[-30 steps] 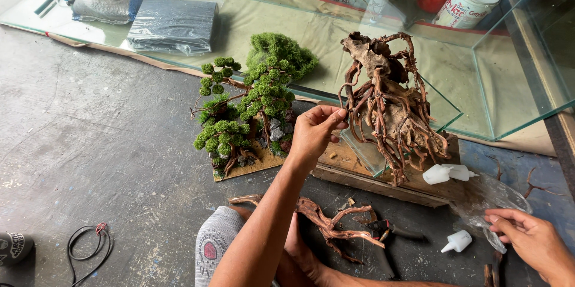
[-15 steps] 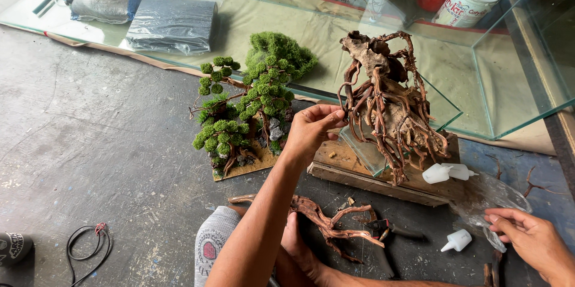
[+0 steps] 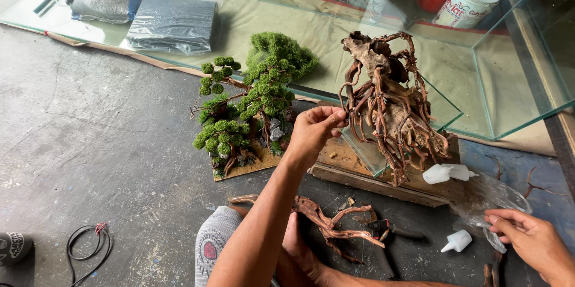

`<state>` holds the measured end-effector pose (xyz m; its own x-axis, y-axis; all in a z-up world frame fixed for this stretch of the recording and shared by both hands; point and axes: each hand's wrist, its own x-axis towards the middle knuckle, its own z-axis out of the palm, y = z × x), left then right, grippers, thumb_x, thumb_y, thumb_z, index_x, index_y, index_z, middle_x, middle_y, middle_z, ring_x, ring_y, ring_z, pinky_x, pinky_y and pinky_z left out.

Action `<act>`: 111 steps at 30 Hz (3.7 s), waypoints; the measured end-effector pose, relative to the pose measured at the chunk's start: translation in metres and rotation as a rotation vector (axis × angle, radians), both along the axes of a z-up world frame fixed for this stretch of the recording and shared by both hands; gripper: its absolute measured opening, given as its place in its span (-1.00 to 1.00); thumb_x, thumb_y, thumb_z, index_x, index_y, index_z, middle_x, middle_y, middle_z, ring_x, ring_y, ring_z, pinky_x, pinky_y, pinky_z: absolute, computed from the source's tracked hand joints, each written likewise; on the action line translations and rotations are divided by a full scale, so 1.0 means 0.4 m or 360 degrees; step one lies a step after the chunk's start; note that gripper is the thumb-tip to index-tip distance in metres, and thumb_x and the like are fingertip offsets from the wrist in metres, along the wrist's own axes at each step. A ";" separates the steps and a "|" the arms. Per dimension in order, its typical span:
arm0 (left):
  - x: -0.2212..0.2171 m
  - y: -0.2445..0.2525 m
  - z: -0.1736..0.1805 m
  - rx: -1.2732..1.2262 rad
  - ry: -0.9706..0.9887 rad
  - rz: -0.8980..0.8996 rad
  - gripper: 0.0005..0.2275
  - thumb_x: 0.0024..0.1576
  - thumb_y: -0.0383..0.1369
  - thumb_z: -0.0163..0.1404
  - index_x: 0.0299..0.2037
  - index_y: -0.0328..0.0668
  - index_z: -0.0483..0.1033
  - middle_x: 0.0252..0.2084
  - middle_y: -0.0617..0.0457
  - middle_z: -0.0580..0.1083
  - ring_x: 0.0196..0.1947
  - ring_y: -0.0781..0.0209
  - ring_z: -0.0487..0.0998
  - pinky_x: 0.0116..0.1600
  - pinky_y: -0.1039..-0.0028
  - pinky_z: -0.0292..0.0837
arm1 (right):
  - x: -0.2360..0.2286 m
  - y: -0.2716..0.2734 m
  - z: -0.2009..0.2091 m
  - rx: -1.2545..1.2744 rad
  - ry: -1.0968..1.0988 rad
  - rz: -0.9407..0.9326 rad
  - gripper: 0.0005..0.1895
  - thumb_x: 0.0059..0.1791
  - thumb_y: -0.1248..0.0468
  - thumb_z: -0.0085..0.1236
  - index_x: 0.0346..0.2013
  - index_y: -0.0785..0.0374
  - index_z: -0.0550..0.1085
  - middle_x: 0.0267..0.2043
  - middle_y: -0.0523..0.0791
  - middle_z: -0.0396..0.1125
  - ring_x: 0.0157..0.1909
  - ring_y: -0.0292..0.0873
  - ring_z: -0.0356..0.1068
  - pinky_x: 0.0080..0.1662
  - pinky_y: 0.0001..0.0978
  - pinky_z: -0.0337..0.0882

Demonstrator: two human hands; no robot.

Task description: The person assembles a driftwood structure inside a glass tank by applying glue from a small bottle and attaching small branches to the main piece. The person holds the branches in place to secure them while the glue sets.

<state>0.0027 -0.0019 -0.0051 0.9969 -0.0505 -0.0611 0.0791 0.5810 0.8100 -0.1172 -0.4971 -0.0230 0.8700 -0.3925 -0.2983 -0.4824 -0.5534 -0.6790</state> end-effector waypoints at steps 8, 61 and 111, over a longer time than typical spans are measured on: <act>0.004 -0.009 -0.020 -0.0140 -0.0003 -0.0020 -0.92 0.20 -0.43 0.21 -0.23 -0.27 0.61 -0.37 0.06 0.56 -0.37 0.39 0.56 -0.25 0.62 0.50 | 0.000 0.010 0.014 -0.0015 0.0043 -0.0011 -0.75 0.20 0.43 0.17 0.10 0.49 0.70 0.03 0.18 0.61 0.00 0.14 0.54 -0.03 -0.02 0.45; -0.009 0.006 -0.015 -0.0199 0.0104 0.0002 -0.83 0.12 -0.44 0.28 -0.13 -0.31 0.64 -0.27 -0.01 0.64 -0.24 0.18 0.72 -0.24 0.59 0.59 | 0.001 -0.014 -0.008 0.0012 0.0011 0.0036 -0.74 0.18 0.41 0.20 0.09 0.46 0.71 -0.02 0.14 0.63 -0.04 0.11 0.56 -0.07 -0.09 0.43; -0.191 0.113 -0.084 0.0572 0.0612 0.0051 -0.81 0.26 -0.16 0.13 -0.14 -0.06 0.65 -0.23 0.17 0.68 -0.36 0.49 0.59 -0.34 0.61 0.31 | 0.120 0.311 -0.092 0.0006 -0.0893 -0.0238 -0.78 0.11 0.33 0.38 -0.02 0.28 0.50 -0.04 -0.03 0.52 -0.07 -0.09 0.48 0.00 -0.21 0.44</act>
